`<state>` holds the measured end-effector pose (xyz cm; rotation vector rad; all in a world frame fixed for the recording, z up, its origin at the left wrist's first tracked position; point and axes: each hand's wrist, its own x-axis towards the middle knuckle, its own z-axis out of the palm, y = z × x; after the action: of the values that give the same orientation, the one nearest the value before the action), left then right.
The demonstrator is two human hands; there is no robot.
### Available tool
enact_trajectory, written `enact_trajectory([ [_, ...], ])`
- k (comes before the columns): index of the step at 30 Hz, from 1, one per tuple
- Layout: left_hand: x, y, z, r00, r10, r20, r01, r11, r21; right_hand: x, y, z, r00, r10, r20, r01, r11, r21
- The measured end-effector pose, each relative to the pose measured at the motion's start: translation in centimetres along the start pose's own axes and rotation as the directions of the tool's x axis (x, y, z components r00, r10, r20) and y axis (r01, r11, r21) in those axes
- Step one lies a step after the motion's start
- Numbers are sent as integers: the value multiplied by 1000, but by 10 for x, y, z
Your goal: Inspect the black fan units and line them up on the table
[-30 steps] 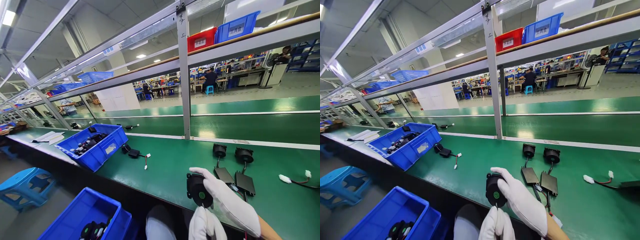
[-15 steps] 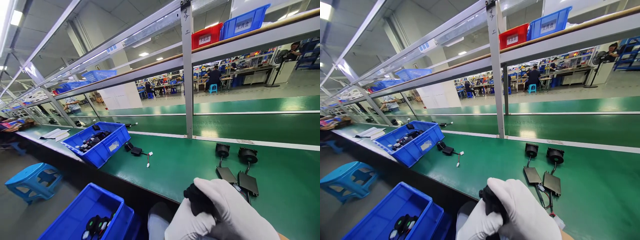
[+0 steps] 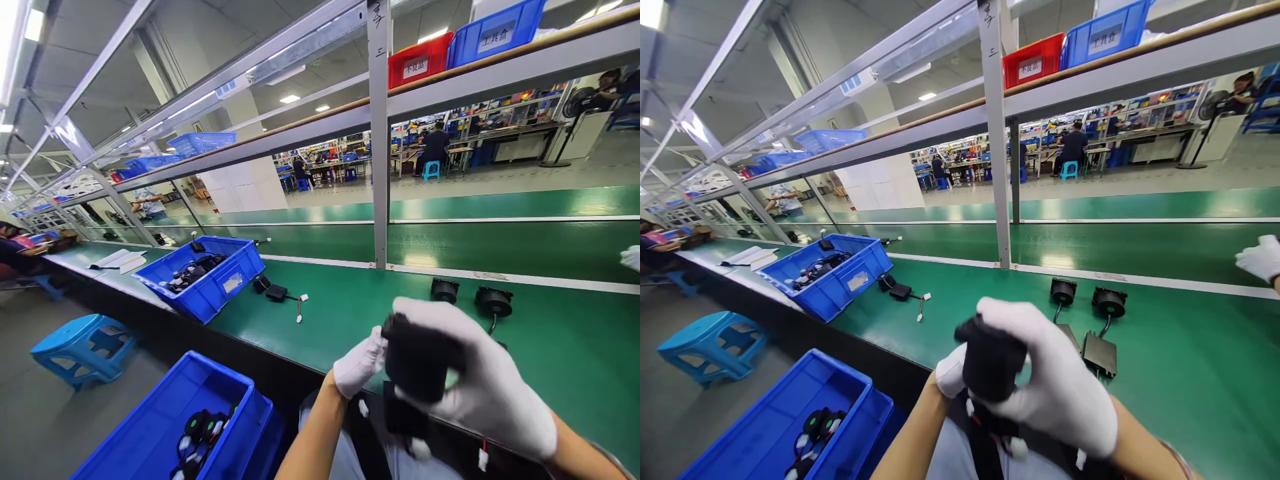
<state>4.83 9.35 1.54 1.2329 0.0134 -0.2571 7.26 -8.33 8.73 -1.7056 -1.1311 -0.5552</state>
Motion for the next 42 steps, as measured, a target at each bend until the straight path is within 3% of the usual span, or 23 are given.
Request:
enact_trajectory([
  [2, 8, -13, 13, 974, -127, 189, 135, 990, -34, 21, 9, -4, 983, 142, -119, -131, 986, 101],
  [4, 6, -28, 27, 892, -235, 385, 288, 954, -85, 37, 23, -10, 960, 231, -160, -191, 954, 232],
  [6, -3, -39, 36, 873, -201, 443, 318, 925, -206, 43, 40, -17, 941, 307, -143, -237, 898, 372],
  [8, -15, -38, 39, 923, -86, 374, 221, 916, -336, 37, 59, -22, 913, 389, -123, -290, 830, 476],
  [10, -23, -26, 39, 942, -25, 335, 145, 930, -337, 23, 79, -24, 880, 461, -113, -332, 768, 548],
  [13, -27, 1, 43, 927, -63, 371, 159, 959, -233, -2, 105, -23, 830, 536, -154, -344, 710, 614],
  [15, -23, 13, 52, 943, -129, 306, 190, 966, -178, -15, 119, -20, 810, 557, -183, -347, 706, 617],
  [19, -11, 6, 72, 987, -161, 20, 162, 985, -58, -33, 136, -14, 810, 559, -178, -378, 730, 570],
  [22, -2, -8, 75, 997, -58, -50, 57, 998, -21, -40, 143, -14, 824, 549, -141, -417, 755, 506],
  [24, 7, -14, 65, 995, -17, -94, 17, 1000, -8, -39, 151, -20, 824, 551, -134, -454, 783, 426],
  [29, 50, -34, 21, 972, -54, -230, 107, 968, 227, -11, 194, -27, 811, 574, -112, -573, 818, 41],
  [34, 68, -67, 21, 961, -82, -264, 181, 909, 375, 14, 246, -14, 833, 544, 98, -513, 827, -232],
  [36, 63, -67, 18, 967, -37, -253, 158, 864, 479, 13, 261, -13, 828, 546, 131, -494, 819, -291],
  [38, 59, -49, -5, 957, 74, -280, 105, 812, 574, 6, 276, -20, 817, 560, 138, -495, 803, -332],
  [40, 58, -11, -53, 893, 222, -390, 83, 772, 630, -3, 292, -31, 810, 568, 142, -493, 793, -358],
  [41, 57, 13, -86, 816, 301, -494, 109, 759, 641, -8, 299, -36, 809, 569, 150, -487, 790, -372],
  [42, 55, 37, -121, 703, 368, -609, 153, 758, 634, -13, 306, -42, 812, 566, 141, -483, 788, -382],
])
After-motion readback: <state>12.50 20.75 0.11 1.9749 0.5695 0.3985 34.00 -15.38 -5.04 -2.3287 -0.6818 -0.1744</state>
